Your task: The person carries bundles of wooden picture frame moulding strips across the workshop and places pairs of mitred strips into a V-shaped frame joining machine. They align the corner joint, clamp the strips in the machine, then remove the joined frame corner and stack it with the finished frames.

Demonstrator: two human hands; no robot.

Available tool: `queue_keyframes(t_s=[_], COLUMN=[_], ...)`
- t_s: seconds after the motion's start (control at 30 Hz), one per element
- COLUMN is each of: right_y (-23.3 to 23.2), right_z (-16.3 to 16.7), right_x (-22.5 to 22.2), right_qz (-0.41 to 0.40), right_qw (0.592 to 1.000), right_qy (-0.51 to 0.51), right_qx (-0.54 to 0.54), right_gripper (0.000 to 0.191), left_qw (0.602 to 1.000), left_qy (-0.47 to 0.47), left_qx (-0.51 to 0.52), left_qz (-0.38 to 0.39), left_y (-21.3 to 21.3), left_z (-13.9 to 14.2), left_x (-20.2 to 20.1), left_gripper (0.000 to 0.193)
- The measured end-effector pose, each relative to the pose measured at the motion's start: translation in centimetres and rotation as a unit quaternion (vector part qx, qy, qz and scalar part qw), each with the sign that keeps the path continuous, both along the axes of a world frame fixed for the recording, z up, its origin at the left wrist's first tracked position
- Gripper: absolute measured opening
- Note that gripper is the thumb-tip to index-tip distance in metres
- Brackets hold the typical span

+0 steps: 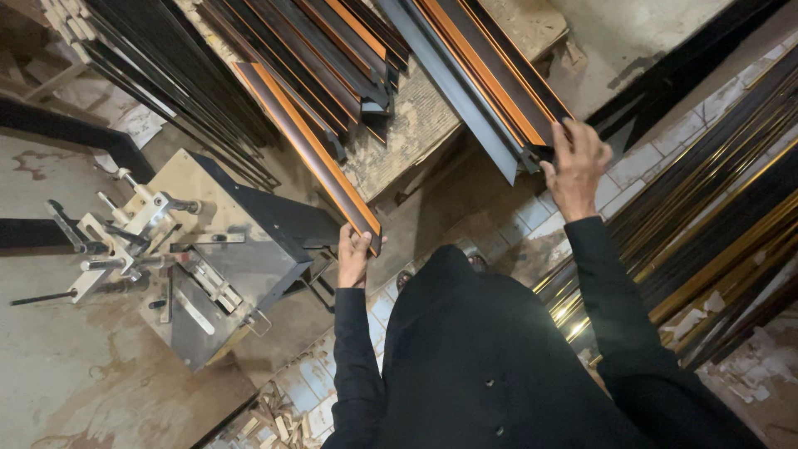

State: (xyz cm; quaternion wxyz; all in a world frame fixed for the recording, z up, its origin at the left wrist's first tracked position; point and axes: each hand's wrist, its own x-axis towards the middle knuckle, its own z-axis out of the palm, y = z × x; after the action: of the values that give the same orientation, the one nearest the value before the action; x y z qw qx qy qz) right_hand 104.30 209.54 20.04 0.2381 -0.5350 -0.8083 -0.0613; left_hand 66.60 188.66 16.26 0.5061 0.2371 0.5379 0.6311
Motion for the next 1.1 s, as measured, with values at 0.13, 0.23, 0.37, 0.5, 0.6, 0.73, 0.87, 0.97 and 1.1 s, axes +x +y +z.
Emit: queue_keyframes(t_s=[0.13, 0.23, 0.37, 0.5, 0.6, 0.73, 0.87, 0.97, 1.1], right_y=[2.2, 3.9, 4.6, 3.9, 2.6, -1.5, -8.3, -11.8, -10.8], right_z=[0.5, 0.4, 0.1, -0.5, -1.2, -2.4, -1.8, -0.2, 1.0], right_x=[-0.4, -0.2, -0.3, -0.9, -1.2, 1.2, 7.0, 10.3, 8.8], right_qz=[0.103, 0.129, 0.142, 0.117, 0.075, 0.029, -0.036, -0.044, -0.075], right_qw=[0.994, 0.989, 0.984, 0.987, 0.993, 0.996, 0.995, 0.989, 0.976], right_qy=[-0.042, -0.071, -0.106, -0.096, -0.069, -0.067, -0.082, -0.115, -0.129], right_qx=[-0.018, -0.012, 0.017, 0.049, 0.066, 0.052, -0.034, -0.080, -0.156], right_gripper=[0.070, 0.060, 0.050, 0.047, 0.045, 0.038, 0.040, 0.065, 0.103], left_qw=[0.999, 1.000, 1.000, 0.999, 0.998, 1.000, 0.999, 0.998, 0.995], left_qy=[0.026, 0.017, -0.001, -0.008, -0.011, -0.016, -0.022, -0.030, -0.021], left_qx=[-0.035, -0.017, -0.020, -0.048, -0.064, -0.023, -0.036, -0.053, -0.099], left_qz=[-0.005, -0.002, 0.002, 0.006, -0.003, -0.010, -0.026, -0.018, -0.009], left_y=[-0.1, -0.4, -0.8, -0.8, -0.7, -1.2, -1.9, -2.0, -1.1], left_z=[0.0, -0.1, -0.3, -0.8, -1.0, -1.1, -0.7, -0.2, 0.8], left_x=[-0.1, 0.0, 0.4, 0.5, 0.2, -0.3, -0.8, -1.1, -1.2], left_gripper=[0.045, 0.047, 0.048, 0.046, 0.048, 0.049, 0.054, 0.058, 0.065])
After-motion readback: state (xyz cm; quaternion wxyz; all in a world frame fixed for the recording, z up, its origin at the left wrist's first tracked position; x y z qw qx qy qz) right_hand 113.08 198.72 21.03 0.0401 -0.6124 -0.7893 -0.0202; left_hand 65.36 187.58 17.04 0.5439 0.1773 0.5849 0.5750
